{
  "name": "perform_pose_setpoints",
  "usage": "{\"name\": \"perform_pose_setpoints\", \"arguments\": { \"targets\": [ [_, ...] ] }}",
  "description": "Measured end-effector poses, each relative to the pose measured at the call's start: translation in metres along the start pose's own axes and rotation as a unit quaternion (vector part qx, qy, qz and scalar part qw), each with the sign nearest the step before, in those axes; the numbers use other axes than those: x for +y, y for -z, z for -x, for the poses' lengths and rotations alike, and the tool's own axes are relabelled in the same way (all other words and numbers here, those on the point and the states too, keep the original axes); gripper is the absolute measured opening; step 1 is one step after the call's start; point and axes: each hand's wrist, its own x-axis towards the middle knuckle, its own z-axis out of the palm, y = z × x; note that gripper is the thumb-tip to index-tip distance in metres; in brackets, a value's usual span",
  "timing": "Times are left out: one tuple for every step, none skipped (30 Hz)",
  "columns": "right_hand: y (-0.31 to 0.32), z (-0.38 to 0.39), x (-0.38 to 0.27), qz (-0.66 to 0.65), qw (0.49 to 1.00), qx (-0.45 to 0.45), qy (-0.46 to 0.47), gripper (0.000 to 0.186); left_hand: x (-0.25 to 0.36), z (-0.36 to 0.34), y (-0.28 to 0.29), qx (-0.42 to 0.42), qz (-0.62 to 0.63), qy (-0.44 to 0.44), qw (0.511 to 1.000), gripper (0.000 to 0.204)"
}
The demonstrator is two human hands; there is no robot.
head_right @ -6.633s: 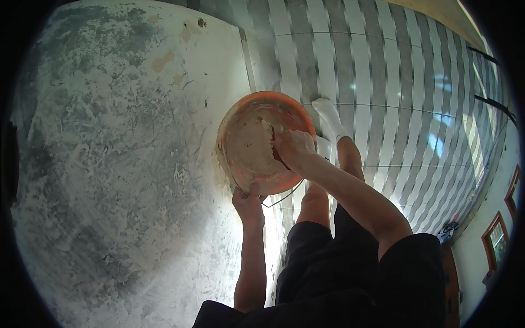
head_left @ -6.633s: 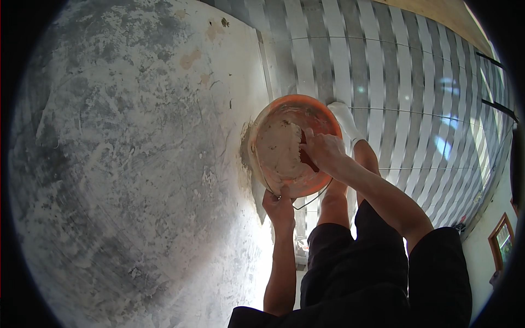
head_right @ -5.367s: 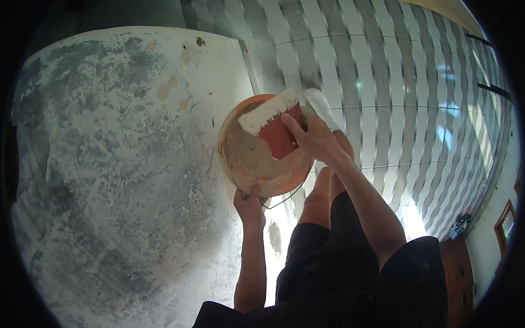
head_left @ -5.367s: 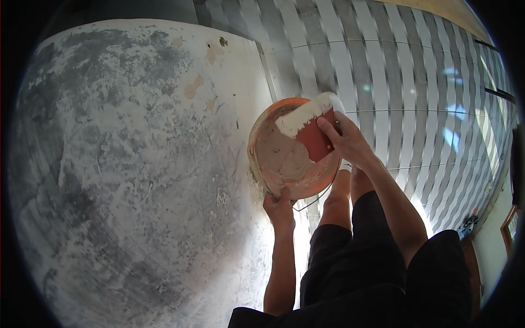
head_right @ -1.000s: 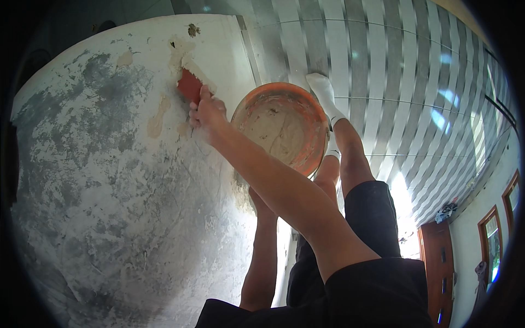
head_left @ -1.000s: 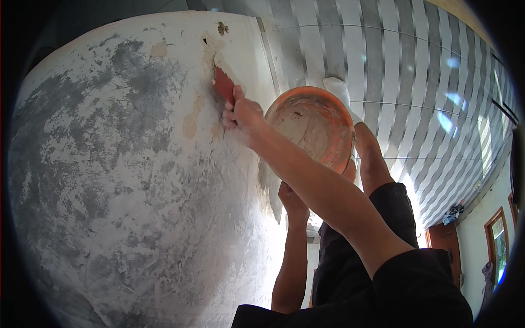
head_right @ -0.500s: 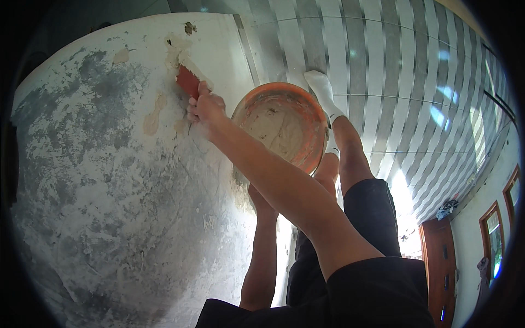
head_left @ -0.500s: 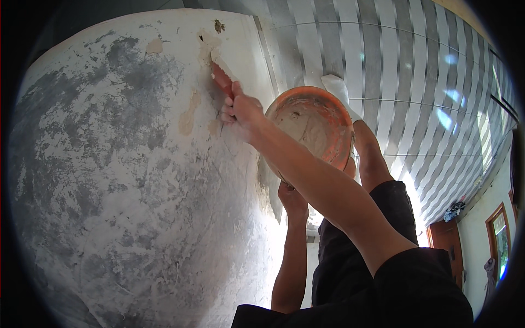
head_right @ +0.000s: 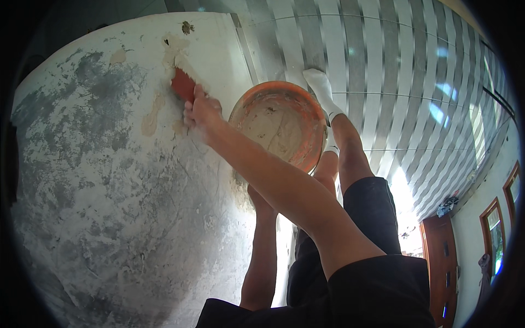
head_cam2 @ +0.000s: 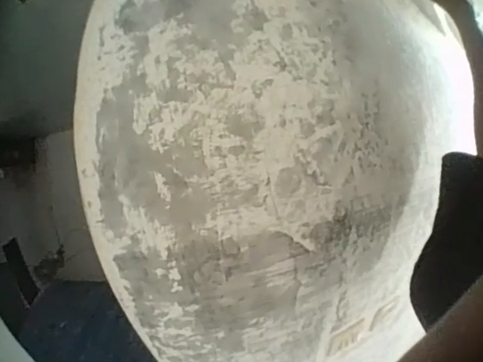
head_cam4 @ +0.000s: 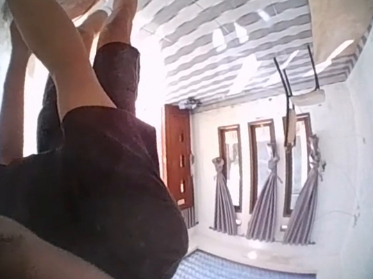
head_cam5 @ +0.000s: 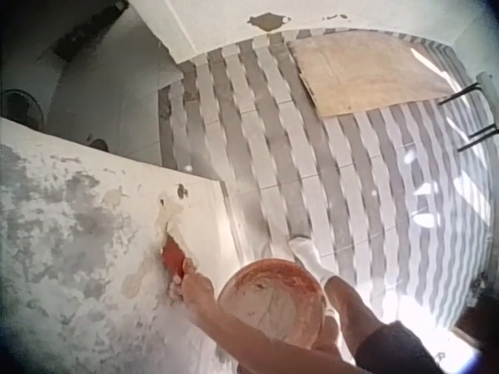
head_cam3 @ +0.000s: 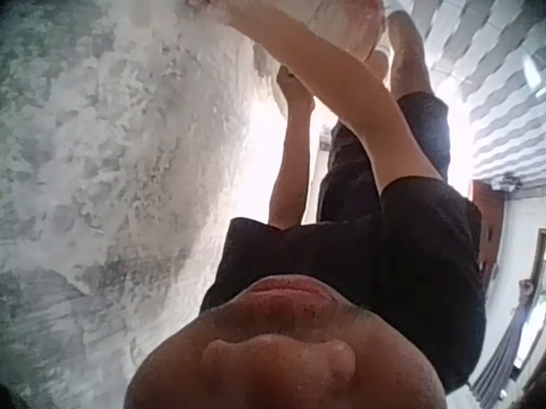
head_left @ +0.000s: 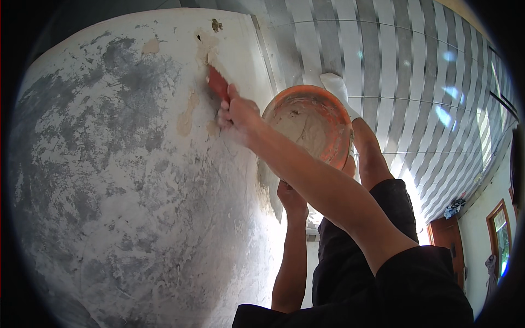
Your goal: The person is applying plaster to a wall using a putty knife and a bucket.
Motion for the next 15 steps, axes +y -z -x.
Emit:
{"name": "perform_pose_setpoints", "arguments": {
  "targets": [
    [0.003, 0.004, 0.006, 0.006, 1.000, 0.004, -0.022, 0.030, -0.001, 0.000, 0.000, 0.002, 0.060, 0.008, 0.998, 0.021],
    [0.005, 0.006, 0.011, 0.011, 0.999, 0.007, -0.044, 0.029, -0.001, 0.000, 0.000, 0.003, 0.120, 0.016, 0.993, 0.021],
    [0.013, 0.005, 0.013, 0.011, 0.999, 0.006, -0.044, 0.029, -0.001, 0.000, 0.002, 0.003, 0.120, 0.014, 0.993, 0.021],
    [0.025, 0.004, 0.013, -0.007, 0.999, -0.019, -0.036, 0.029, -0.001, -0.001, 0.003, -0.001, 0.039, -0.002, 0.999, 0.021],
    [0.034, 0.001, 0.014, -0.026, 0.998, -0.044, -0.029, 0.029, -0.002, -0.002, 0.004, -0.005, -0.041, -0.019, 0.999, 0.021],
    [0.031, 0.002, 0.012, -0.026, 0.998, -0.043, -0.029, 0.029, -0.001, -0.001, 0.004, -0.005, -0.042, -0.017, 0.999, 0.021],
    [0.027, 0.002, 0.008, -0.041, 0.999, -0.023, -0.006, 0.029, 0.000, -0.001, 0.003, 0.003, 0.005, 0.014, 1.000, 0.021],
    [0.023, 0.001, 0.005, -0.056, 0.998, -0.004, 0.017, 0.028, 0.001, -0.001, 0.002, 0.010, 0.051, 0.045, 0.998, 0.020],
    [0.018, -0.002, 0.001, -0.057, 0.998, -0.003, 0.019, 0.028, 0.000, -0.001, 0.001, 0.008, 0.051, 0.046, 0.998, 0.020],
    [0.012, -0.006, -0.002, -0.044, 0.999, -0.016, 0.008, 0.028, -0.001, 0.000, -0.001, -0.002, 0.033, 0.022, 0.999, 0.021],
    [0.008, -0.007, -0.005, -0.031, 0.999, -0.028, -0.003, 0.028, -0.002, 0.000, -0.003, -0.013, 0.016, -0.001, 1.000, 0.022],
    [0.005, -0.007, 0.001, -0.032, 0.999, -0.030, -0.005, 0.028, -0.007, -0.002, 0.000, -0.011, 0.014, -0.003, 1.000, 0.022],
    [0.003, -0.005, 0.006, -0.019, 0.999, -0.021, -0.017, 0.028, -0.013, -0.005, 0.002, -0.016, 0.048, -0.019, 0.999, 0.022],
    [0.001, -0.003, 0.011, -0.005, 0.999, -0.013, -0.029, 0.027, -0.018, -0.007, 0.005, -0.021, 0.082, -0.037, 0.996, 0.023],
    [0.007, -0.002, 0.009, -0.005, 0.999, -0.012, -0.029, 0.027, -0.016, -0.007, 0.004, -0.021, 0.083, -0.036, 0.996, 0.023]
  ]
}}
